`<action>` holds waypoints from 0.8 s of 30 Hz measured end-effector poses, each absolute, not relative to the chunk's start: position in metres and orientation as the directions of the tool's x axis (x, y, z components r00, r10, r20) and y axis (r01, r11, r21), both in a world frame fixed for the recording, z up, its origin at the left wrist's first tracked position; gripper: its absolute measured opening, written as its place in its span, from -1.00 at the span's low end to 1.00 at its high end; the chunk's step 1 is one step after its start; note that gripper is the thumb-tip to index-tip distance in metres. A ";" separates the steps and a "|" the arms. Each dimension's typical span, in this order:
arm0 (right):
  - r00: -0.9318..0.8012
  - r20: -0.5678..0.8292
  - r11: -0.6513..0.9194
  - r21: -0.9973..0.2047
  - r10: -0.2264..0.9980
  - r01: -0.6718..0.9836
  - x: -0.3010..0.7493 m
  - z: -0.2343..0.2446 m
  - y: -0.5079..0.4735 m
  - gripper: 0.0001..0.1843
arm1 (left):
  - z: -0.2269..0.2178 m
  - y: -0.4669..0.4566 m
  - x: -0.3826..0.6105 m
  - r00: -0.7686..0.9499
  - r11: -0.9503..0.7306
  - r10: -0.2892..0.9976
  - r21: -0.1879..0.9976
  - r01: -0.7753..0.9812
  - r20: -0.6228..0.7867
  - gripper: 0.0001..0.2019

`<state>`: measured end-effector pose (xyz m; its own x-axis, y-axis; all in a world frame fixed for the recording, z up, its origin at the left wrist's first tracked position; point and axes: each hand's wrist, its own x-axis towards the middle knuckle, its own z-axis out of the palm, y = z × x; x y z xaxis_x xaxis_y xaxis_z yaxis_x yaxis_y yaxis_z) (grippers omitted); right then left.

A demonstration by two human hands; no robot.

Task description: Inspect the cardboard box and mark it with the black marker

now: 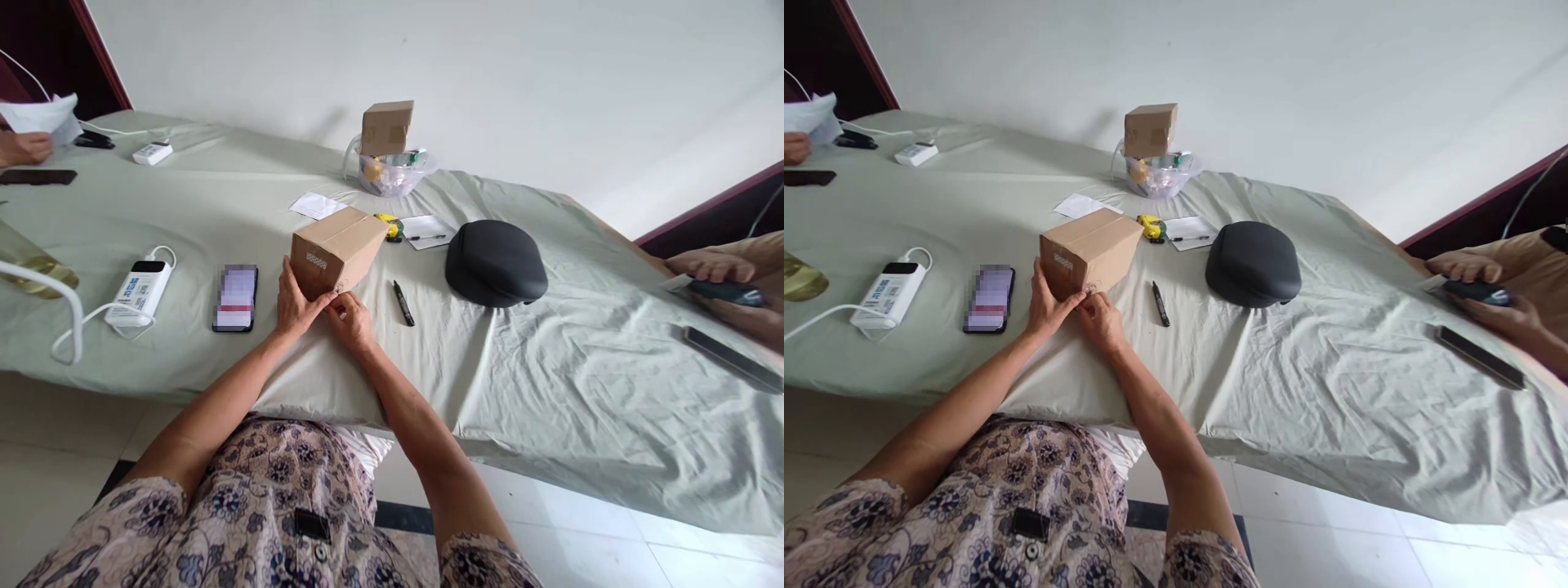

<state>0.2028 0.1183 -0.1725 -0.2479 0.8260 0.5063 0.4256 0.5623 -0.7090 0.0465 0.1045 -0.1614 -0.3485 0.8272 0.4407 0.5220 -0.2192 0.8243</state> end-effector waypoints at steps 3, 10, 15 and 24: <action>-0.275 0.513 0.580 -0.678 0.813 0.451 0.200 -0.177 0.119 -0.82 | -0.157 0.102 0.047 -0.347 -0.174 0.844 0.821 0.543 0.409 0.37; -0.319 0.510 0.600 -0.643 0.799 0.475 0.204 -0.177 0.121 -0.86 | -0.160 0.104 0.050 -0.338 -0.157 0.858 0.826 0.542 0.385 0.31; -0.059 0.663 0.611 -0.647 0.746 0.456 0.220 -0.159 0.120 -0.70 | -0.163 0.106 0.049 -0.311 -0.206 0.845 0.802 0.560 0.435 0.29; -0.036 0.767 0.617 -0.486 0.640 0.619 0.239 -0.144 0.119 -0.31 | -0.164 0.101 0.050 -0.094 -0.412 0.767 0.599 0.686 0.635 0.20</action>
